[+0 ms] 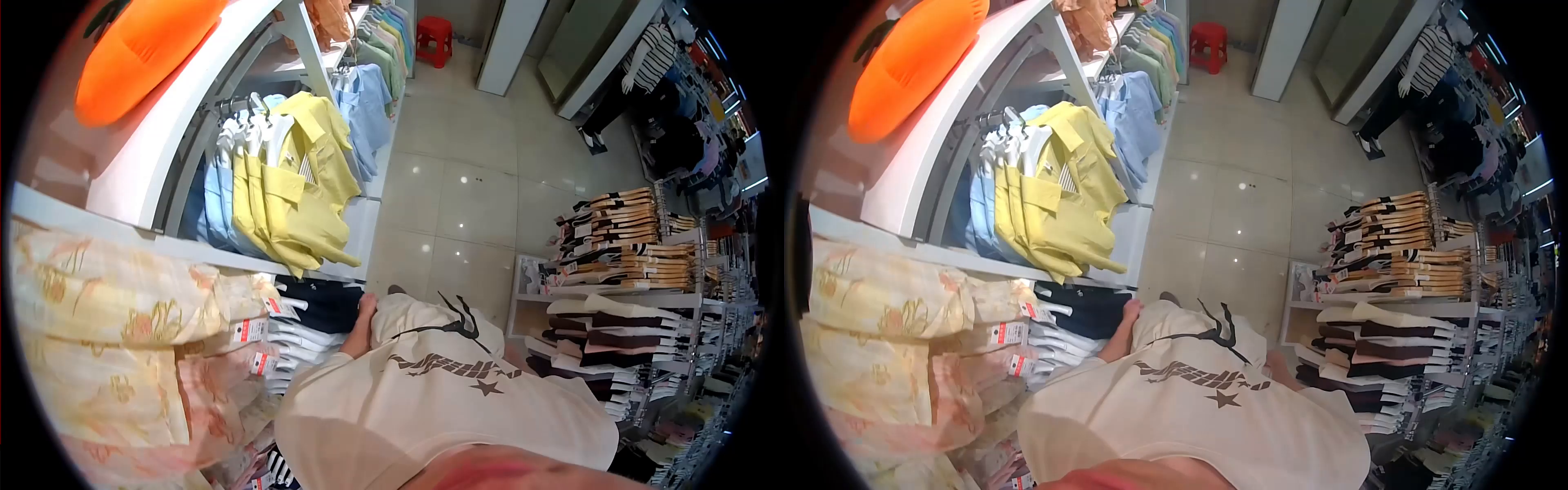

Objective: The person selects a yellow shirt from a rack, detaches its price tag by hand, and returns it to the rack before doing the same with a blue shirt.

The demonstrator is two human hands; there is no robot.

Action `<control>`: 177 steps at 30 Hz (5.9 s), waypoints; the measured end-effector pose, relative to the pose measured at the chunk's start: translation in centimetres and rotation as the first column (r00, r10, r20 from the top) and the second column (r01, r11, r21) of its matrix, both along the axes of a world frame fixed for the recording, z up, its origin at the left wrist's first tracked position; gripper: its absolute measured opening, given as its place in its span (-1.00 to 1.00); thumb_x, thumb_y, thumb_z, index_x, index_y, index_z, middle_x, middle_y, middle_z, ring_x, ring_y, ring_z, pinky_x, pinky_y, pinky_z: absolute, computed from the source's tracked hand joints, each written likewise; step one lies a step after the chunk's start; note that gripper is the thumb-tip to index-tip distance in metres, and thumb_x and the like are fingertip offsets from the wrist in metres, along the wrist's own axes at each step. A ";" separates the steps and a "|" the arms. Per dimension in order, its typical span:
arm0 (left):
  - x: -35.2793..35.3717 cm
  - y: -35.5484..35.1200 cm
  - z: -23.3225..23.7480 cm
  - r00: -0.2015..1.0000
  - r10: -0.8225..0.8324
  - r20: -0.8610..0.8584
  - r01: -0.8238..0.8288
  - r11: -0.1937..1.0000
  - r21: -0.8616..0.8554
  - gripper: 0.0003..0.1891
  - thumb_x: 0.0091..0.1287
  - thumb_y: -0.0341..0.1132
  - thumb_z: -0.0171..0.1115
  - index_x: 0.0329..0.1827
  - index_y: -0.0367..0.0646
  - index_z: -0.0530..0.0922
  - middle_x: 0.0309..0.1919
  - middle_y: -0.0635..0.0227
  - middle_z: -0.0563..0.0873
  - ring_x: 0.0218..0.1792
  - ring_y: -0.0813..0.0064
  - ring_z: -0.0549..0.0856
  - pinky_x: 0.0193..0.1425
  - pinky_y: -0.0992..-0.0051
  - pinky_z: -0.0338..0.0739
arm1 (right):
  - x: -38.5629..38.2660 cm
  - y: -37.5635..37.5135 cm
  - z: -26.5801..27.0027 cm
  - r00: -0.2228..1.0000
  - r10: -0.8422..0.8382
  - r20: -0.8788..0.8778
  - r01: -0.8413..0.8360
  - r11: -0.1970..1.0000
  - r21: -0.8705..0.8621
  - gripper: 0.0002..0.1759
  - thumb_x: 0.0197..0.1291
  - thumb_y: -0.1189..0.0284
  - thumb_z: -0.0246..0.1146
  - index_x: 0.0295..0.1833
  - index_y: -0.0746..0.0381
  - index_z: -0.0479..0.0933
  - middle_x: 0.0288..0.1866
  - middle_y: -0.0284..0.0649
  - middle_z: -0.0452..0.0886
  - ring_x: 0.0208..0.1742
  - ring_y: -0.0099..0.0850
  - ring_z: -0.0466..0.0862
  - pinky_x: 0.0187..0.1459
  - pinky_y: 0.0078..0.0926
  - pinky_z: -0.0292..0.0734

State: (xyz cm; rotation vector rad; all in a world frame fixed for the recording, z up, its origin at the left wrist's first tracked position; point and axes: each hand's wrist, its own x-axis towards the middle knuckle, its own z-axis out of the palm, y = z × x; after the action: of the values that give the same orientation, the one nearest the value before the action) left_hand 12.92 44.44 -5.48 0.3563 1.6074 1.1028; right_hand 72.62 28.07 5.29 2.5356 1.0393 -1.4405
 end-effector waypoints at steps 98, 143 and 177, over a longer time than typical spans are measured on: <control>19.7 28.6 50.5 0.853 0.048 -0.520 0.105 0.960 0.261 -0.67 0.30 -0.49 0.59 0.09 -0.39 0.74 -0.12 0.35 0.87 -0.15 0.62 0.75 0.04 0.52 0.65 | -18.1 62.0 34.6 0.542 0.837 0.080 -0.306 0.108 0.946 -0.37 0.38 0.43 0.39 0.52 0.27 0.41 0.05 0.20 0.74 -0.03 0.16 0.75 0.06 0.00 0.68; 23.3 29.7 47.4 0.986 -0.144 0.083 0.107 0.932 0.348 -0.51 0.49 -0.49 0.37 0.45 -0.40 0.52 0.19 0.20 0.79 0.11 0.48 0.79 0.24 0.41 0.68 | -17.2 60.6 36.2 -0.057 0.460 -0.886 -0.141 0.875 0.464 -0.74 0.57 0.35 0.36 0.06 0.36 0.76 -0.29 -0.39 0.71 -0.44 -0.67 0.49 -0.36 -0.65 0.42; 21.4 27.1 48.2 0.981 -0.173 0.086 0.111 0.869 0.482 -0.20 0.44 0.03 0.49 0.52 -0.43 0.45 0.27 0.28 0.73 0.19 0.51 0.74 0.31 0.47 0.60 | -16.5 60.6 37.2 -0.089 0.643 -0.761 0.160 0.763 0.626 -0.69 0.54 0.63 0.23 0.31 0.41 0.64 0.04 -0.18 0.76 -0.02 -0.50 0.74 0.07 -0.48 0.67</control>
State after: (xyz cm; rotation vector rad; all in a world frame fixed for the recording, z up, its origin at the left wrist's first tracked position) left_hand 34.28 71.57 42.67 0.7043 1.1618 1.3727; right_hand 56.08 88.69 42.48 0.4661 2.1467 -3.2069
